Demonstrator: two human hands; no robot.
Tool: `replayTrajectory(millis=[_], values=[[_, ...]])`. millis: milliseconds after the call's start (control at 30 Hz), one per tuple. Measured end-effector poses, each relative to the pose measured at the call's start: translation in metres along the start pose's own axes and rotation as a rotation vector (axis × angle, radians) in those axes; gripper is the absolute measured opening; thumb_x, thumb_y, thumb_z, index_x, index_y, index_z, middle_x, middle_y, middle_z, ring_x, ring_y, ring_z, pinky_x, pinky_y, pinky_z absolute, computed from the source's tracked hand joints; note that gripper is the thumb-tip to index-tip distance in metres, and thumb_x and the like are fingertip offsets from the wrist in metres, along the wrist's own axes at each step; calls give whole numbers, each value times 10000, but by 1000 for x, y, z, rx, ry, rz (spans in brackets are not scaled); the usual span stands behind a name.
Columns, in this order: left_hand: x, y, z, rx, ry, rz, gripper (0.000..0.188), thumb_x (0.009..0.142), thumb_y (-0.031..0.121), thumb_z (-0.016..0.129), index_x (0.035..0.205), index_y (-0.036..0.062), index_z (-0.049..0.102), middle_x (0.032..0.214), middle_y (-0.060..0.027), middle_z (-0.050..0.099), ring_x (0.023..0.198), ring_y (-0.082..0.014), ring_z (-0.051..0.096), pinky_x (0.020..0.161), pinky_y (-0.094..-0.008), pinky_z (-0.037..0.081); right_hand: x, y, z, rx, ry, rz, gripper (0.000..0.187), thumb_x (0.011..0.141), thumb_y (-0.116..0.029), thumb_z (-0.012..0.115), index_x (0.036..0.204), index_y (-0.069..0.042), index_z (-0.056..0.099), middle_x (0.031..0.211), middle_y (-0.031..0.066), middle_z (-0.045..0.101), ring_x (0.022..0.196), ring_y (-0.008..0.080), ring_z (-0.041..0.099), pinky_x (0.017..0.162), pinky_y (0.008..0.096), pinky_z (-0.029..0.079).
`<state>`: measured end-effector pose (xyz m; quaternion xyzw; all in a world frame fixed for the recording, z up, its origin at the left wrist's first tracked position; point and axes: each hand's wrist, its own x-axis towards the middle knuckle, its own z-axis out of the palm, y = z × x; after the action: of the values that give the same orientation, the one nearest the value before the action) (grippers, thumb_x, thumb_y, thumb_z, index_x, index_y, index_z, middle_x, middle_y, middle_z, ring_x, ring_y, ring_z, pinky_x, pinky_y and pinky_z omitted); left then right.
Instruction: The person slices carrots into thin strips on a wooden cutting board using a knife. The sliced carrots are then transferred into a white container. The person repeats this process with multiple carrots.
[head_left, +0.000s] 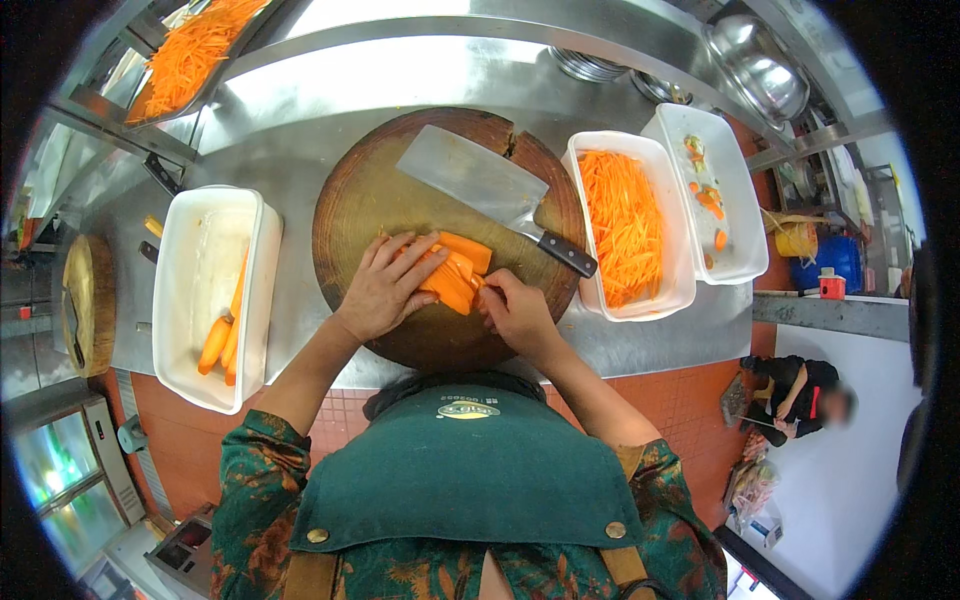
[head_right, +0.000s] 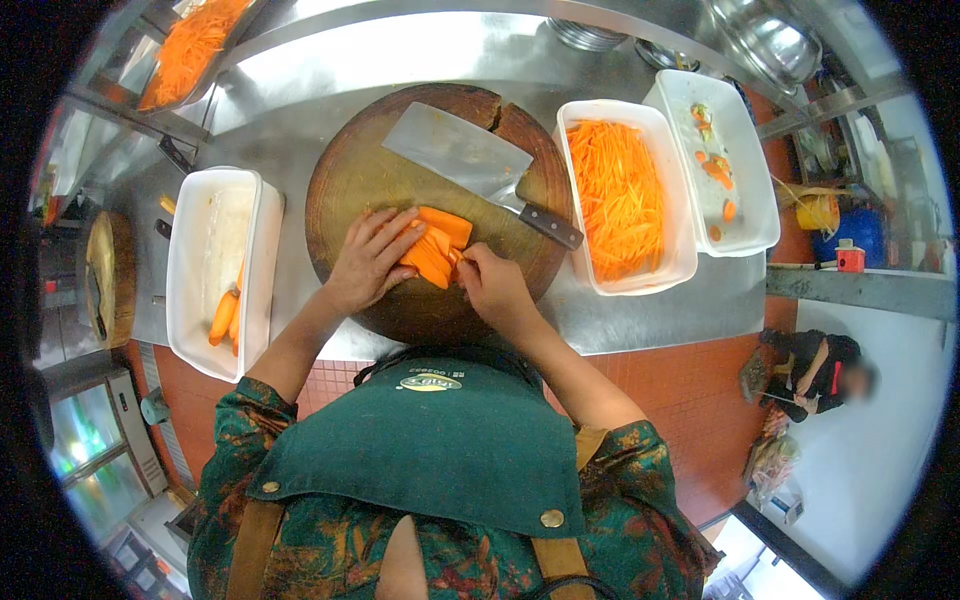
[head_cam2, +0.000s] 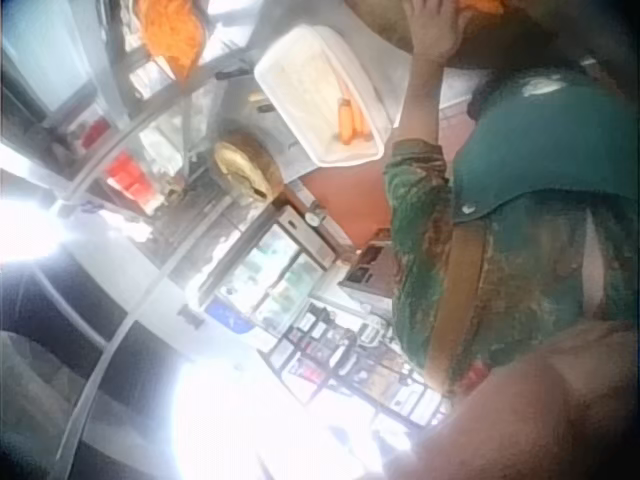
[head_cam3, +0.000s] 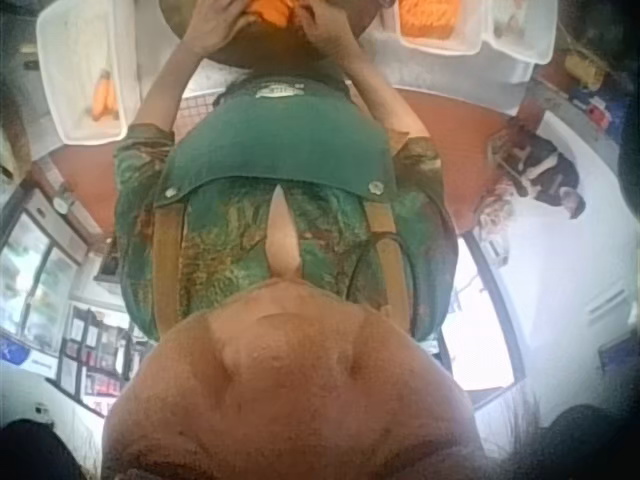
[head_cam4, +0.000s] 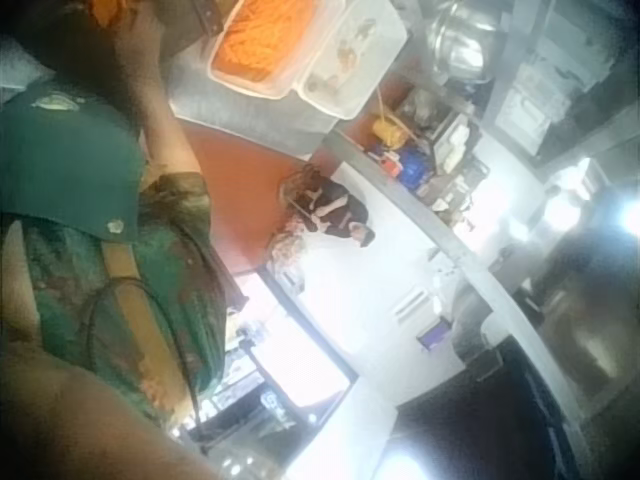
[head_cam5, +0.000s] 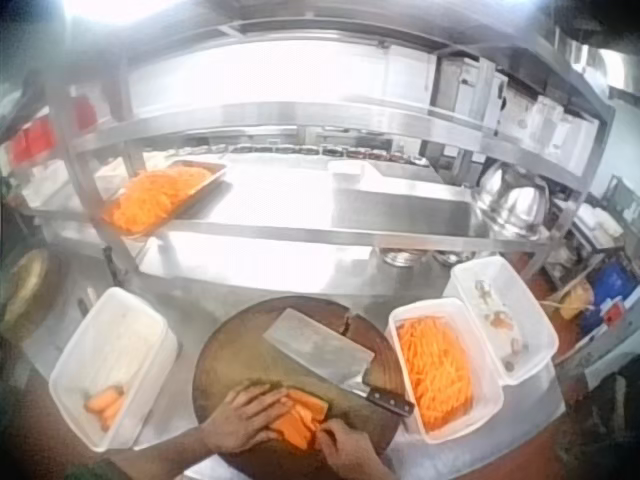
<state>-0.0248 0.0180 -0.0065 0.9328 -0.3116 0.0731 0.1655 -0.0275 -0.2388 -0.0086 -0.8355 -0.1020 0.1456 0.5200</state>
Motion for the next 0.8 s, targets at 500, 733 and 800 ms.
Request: replayTrajectory(millis=[500,733,800], values=[[5,4,-4,-107,-6,-32,690,891,380,664,1491,130,434,1529,-76,430,1375,-312,409,1201,-562,188,60,11,-2,-142,60,3,238,859,-136,752,1044,-23,652,918,115,687,821,215,681,756,339,552],[6,2,0,-212,2,-19,681,843,350,706,1446,125,485,1463,-101,465,1375,-317,418,1211,-570,159,60,25,-9,89,-33,56,208,839,-181,757,987,-56,682,933,102,716,837,210,677,784,333,527],[5,1,0,-217,10,-5,638,840,344,709,1410,133,516,1449,-101,476,1370,-318,425,1211,-569,162,57,23,-14,97,-65,64,198,843,-167,757,984,-48,684,921,95,723,827,181,668,781,317,523]])
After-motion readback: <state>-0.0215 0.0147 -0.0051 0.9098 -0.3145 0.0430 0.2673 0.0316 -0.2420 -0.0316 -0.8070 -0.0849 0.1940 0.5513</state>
